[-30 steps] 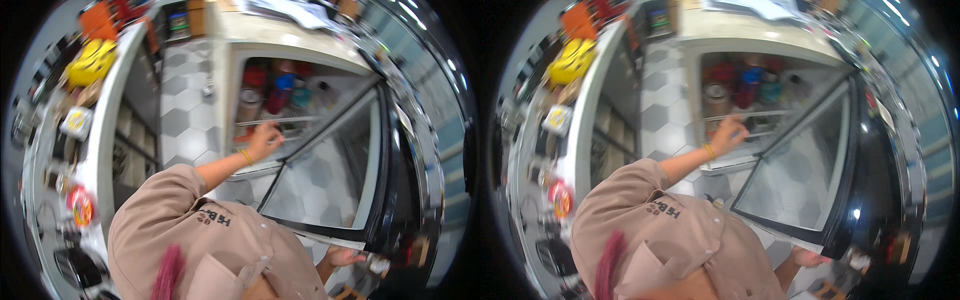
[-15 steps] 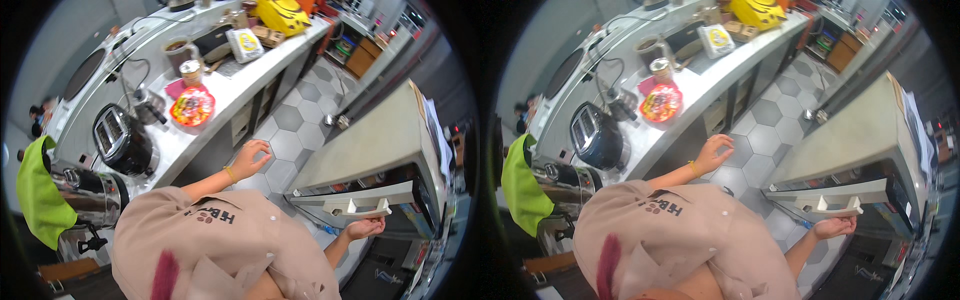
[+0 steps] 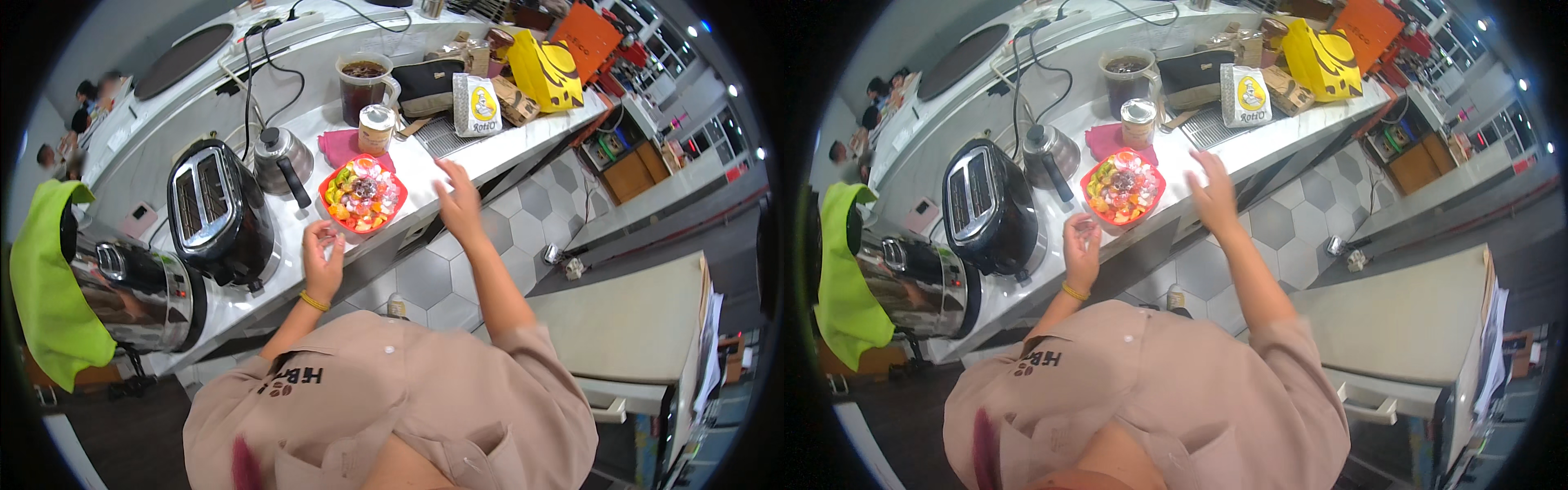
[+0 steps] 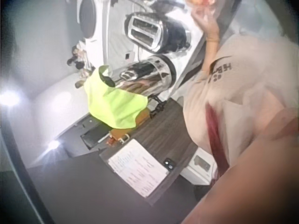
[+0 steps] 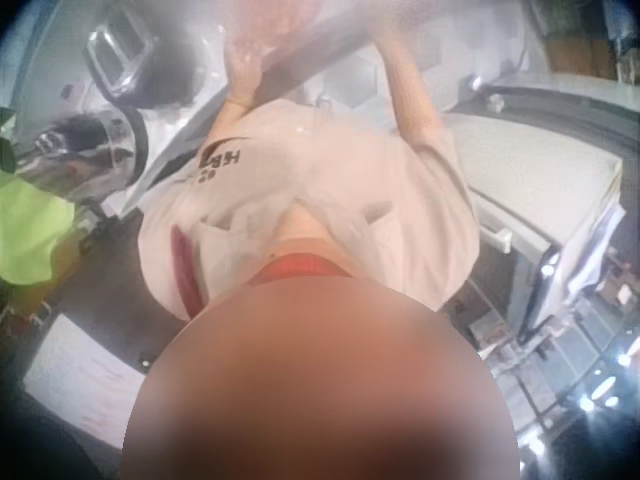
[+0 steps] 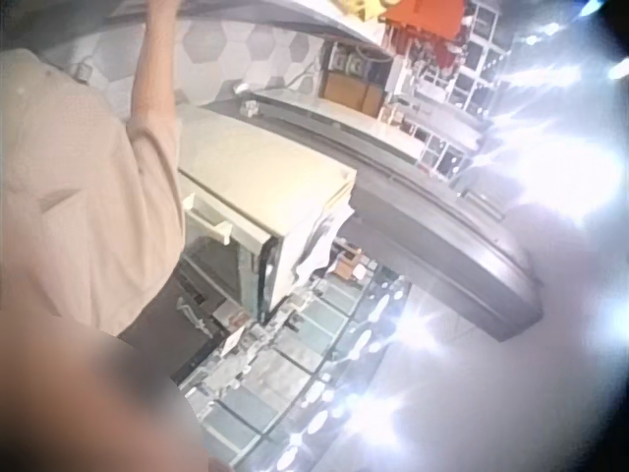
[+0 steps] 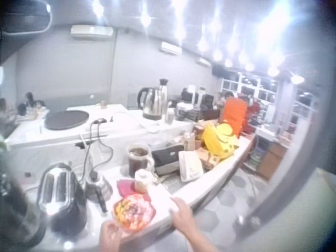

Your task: The person assembles a fruit bowl by adding a boiled egg, dark granules, a white liquid, and a white powder from various containers. They then clean a cutting board and wipe the sink area with a cloth.

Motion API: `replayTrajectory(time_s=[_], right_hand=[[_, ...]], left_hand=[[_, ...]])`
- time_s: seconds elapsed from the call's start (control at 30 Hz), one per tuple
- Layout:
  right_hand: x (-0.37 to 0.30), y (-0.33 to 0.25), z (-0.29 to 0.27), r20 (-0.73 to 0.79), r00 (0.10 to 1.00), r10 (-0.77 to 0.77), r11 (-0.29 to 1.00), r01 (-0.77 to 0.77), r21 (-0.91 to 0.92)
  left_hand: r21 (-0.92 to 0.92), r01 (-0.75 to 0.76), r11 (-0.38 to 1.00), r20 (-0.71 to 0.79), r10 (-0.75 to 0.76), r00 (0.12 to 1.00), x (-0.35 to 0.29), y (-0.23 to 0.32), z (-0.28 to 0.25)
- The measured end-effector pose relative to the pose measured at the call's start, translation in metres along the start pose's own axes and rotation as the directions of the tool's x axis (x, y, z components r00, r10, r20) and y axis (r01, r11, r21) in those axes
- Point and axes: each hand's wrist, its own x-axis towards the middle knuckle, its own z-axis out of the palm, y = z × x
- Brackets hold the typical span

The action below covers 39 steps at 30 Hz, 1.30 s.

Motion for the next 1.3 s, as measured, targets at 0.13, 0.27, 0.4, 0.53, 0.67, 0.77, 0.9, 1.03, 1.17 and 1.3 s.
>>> replayTrajectory(time_s=[0.13,0.27,0.4,0.53,0.67,0.77,0.9,1.03,1.17,1.3], right_hand=[[0.093,0.021,0.098,-0.018,0.995,0.098,0.995,-0.098,0.037],[0.113,0.029,0.131,-0.061,0.983,0.171,0.977,-0.162,0.136],[0.116,0.028,0.108,0.035,0.995,0.092,0.973,-0.097,0.209],[0.118,0.023,0.062,0.186,0.978,-0.090,0.974,0.048,0.221],[0.115,0.008,0.026,0.372,0.904,-0.212,0.970,0.149,0.190],[0.109,-0.005,0.014,0.485,0.852,-0.198,0.977,0.134,0.163],[0.100,-0.019,0.009,0.569,0.797,-0.204,0.978,0.139,0.155],[0.097,-0.025,0.010,0.575,0.782,-0.241,0.971,0.187,0.152],[0.098,-0.027,0.013,0.575,0.771,-0.276,0.961,0.223,0.162],[0.100,-0.028,0.016,0.570,0.778,-0.264,0.964,0.218,0.149]], left_hand=[[-0.143,0.139,0.980,-0.061,-0.149,0.987,0.000,-0.006,-0.007],[-0.203,0.145,0.968,-0.082,-0.164,0.983,-0.007,-0.008,-0.009],[-0.212,0.140,0.967,-0.124,-0.169,0.978,-0.012,-0.007,-0.006],[-0.196,0.139,0.971,-0.123,-0.165,0.979,-0.013,-0.005,-0.005],[-0.174,0.154,0.973,-0.117,-0.176,0.977,-0.012,-0.005,-0.007],[-0.185,0.148,0.972,-0.117,-0.171,0.978,-0.012,-0.005,-0.008],[-0.191,0.138,0.972,-0.105,-0.159,0.982,-0.013,-0.005,-0.007],[-0.208,0.138,0.968,-0.095,-0.161,0.982,-0.013,-0.005,-0.007],[-0.217,0.129,0.968,-0.084,-0.150,0.985,-0.013,-0.006,-0.009],[-0.250,0.123,0.960,-0.093,-0.150,0.984,-0.014,-0.005,-0.009]])
